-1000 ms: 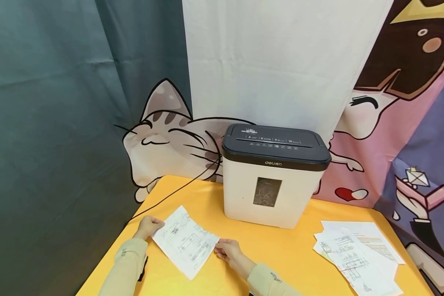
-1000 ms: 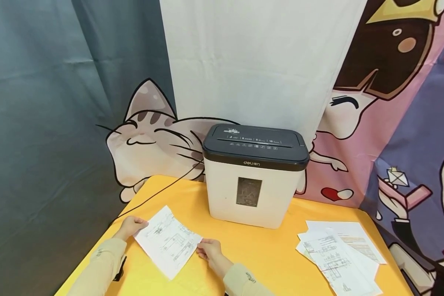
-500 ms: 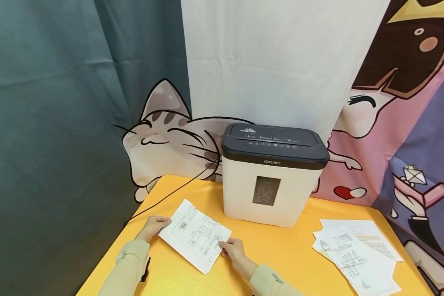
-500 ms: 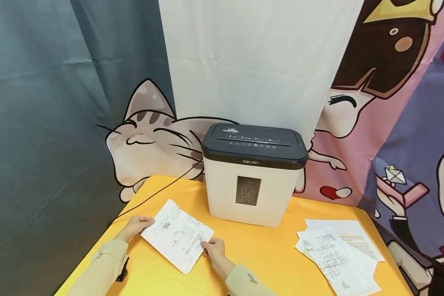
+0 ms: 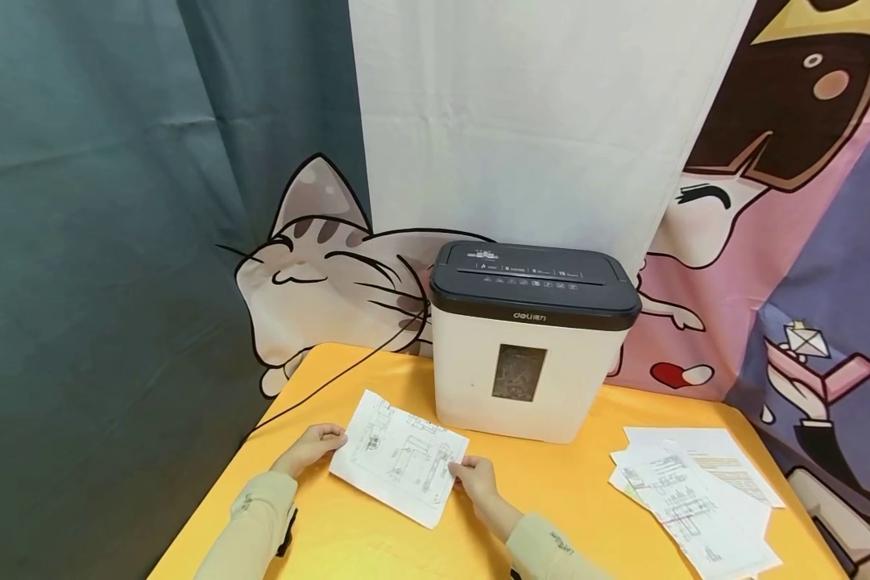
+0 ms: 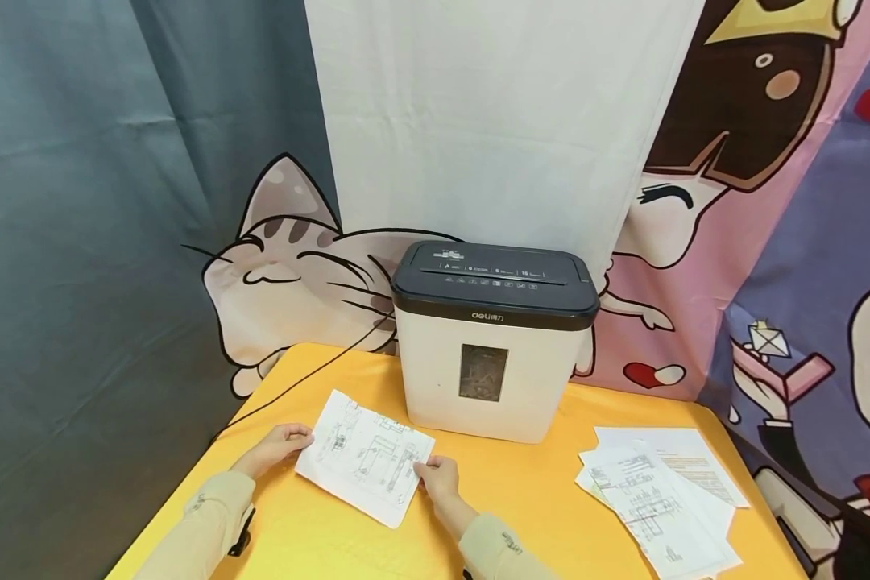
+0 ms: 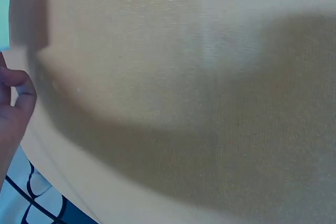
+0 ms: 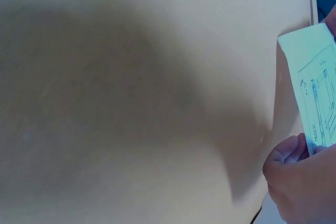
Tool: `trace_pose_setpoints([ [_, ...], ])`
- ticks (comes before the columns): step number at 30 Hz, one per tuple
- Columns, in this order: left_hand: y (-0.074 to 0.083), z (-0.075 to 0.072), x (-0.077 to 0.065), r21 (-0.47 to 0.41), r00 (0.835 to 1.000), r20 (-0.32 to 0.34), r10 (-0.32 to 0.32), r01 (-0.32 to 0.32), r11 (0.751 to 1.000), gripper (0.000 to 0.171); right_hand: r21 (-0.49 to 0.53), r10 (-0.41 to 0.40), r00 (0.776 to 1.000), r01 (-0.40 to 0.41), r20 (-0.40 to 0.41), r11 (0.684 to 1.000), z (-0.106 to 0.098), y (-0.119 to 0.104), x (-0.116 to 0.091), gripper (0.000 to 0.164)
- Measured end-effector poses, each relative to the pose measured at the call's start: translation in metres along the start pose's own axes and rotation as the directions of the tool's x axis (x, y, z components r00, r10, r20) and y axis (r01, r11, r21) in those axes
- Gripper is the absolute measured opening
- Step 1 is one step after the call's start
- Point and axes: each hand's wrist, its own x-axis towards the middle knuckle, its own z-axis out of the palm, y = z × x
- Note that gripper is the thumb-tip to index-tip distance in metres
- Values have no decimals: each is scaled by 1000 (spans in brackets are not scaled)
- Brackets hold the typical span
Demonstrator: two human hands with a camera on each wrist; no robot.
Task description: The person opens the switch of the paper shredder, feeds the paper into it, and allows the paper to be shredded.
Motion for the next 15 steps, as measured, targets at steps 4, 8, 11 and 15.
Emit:
trace_pose_setpoints([
  [4,0,4,1,28,996,63,62,-64,998,25,-14,-29,1000,28,-11,1000,-10,-4,0,21],
  [8,0,11,2,65,984,113,136,-144,987,24,-31,-75,997,74,-30,997,-24,-6,1,23],
  [11,1,17,3,64,973,152,175,-186,980,22,-10,-158,987,158,-17,987,-36,0,6,22],
  [15,1,27,4,63,961,171,218,-232,971,20,-18,-191,981,191,-13,981,-49,-1,6,21],
])
